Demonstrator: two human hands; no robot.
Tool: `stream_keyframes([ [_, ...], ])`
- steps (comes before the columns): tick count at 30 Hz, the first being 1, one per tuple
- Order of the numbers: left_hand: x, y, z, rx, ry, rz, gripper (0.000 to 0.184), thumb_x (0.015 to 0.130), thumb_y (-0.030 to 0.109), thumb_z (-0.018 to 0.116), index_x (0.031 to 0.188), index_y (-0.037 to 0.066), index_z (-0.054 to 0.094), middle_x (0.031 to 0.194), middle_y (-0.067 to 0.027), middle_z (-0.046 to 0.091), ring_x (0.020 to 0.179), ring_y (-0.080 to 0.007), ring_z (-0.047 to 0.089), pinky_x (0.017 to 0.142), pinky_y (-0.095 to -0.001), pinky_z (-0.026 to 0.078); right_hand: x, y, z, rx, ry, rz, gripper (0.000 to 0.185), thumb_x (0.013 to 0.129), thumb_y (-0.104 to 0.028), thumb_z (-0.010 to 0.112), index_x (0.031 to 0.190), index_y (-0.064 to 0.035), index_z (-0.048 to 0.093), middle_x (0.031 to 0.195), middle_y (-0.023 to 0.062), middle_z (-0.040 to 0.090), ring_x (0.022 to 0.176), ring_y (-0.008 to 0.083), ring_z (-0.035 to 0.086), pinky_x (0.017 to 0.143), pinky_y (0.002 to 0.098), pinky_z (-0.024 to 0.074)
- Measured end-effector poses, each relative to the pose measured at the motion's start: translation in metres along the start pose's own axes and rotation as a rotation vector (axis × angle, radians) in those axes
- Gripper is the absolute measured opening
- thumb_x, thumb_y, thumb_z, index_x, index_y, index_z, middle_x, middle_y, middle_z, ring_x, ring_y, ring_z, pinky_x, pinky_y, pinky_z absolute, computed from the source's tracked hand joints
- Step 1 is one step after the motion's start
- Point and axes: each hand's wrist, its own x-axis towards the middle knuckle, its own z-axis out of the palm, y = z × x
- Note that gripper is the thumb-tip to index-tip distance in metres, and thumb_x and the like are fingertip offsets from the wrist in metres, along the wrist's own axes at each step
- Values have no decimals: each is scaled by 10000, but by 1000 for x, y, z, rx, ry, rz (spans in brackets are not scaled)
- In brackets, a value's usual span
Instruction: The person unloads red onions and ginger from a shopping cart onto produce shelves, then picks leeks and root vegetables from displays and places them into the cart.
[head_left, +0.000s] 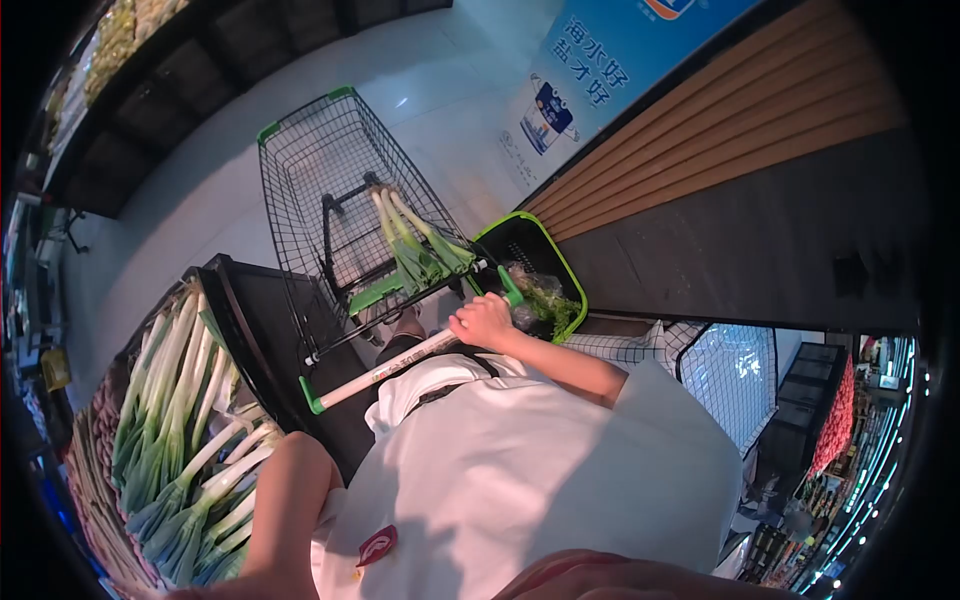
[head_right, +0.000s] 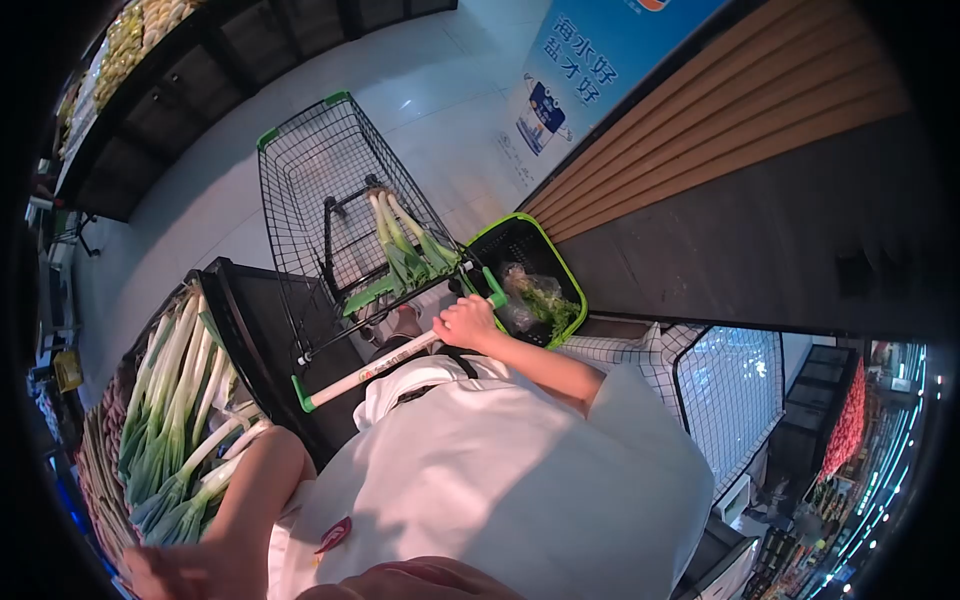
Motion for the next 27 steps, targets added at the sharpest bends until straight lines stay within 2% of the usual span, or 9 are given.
stream_keyframes([
  [1,-3,-23,-13,-12,-127,-111,357,1022,386,560,1074,34,593,958,-133,654,1084,-279,631,919,-430,420,9,0,3,12,12,-8,319,831,-349,704,588,-142,702,603,28,673,626,241,670,656,421,503],
  [3,-48,-92,-13,-140,129,-345,317,814,227,533,564,37,485,630,-120,502,603,-254,499,532,-401,344,29,3,3,-2,-6,-25,309,828,-340,704,587,-145,698,613,29,681,631,239,673,668,414,494],
  [7,-171,-186,-35,-292,-588,-1574,590,1073,372,590,595,41,490,622,7,515,560,-110,459,535,-290,336,75,15,6,3,-13,-17,308,825,-331,696,582,-142,688,631,46,693,643,245,680,673,410,481],
  [9,-270,-183,-69,-448,-466,-2253,534,1113,408,486,677,102,509,641,32,507,575,-118,484,543,-283,352,100,26,10,-3,-20,-44,264,802,-310,712,591,-151,700,613,41,678,630,242,659,657,410,471],
  [11,-364,-161,-96,-977,-57,-2466,448,1120,412,432,777,145,539,680,35,531,620,-120,545,556,-256,375,131,32,10,4,-26,-51,257,796,-302,719,594,-145,699,613,42,674,630,249,656,656,411,472],
  [13,-531,-128,-107,-1074,489,-2512,467,1134,400,408,1194,22,676,1082,-103,732,989,-233,666,882,-392,521,154,37,5,5,-59,-55,251,795,-295,721,602,-137,700,620,45,674,637,256,660,661,412,474],
  [14,-503,-122,-79,-206,62,-2607,579,1090,494,480,1377,14,630,1310,-153,709,1196,-299,649,1070,-420,472,169,40,6,3,-72,-59,250,797,-293,718,607,-131,702,626,48,677,645,259,665,666,414,474],
  [23,-435,-150,-65,-248,-209,-2517,730,993,582,600,1421,-10,587,1411,-195,633,1264,-303,620,1084,-433,478,290,77,28,49,-144,-276,230,808,-256,705,620,-126,679,637,40,661,649,260,641,648,432,465],
  [27,-378,-209,-88,-374,-692,-2278,811,951,621,654,1440,-20,568,1456,-213,600,1294,-305,607,1090,-439,480,338,92,37,79,-176,-323,231,812,-260,706,628,-122,680,642,50,664,644,277,643,643,441,464],
])
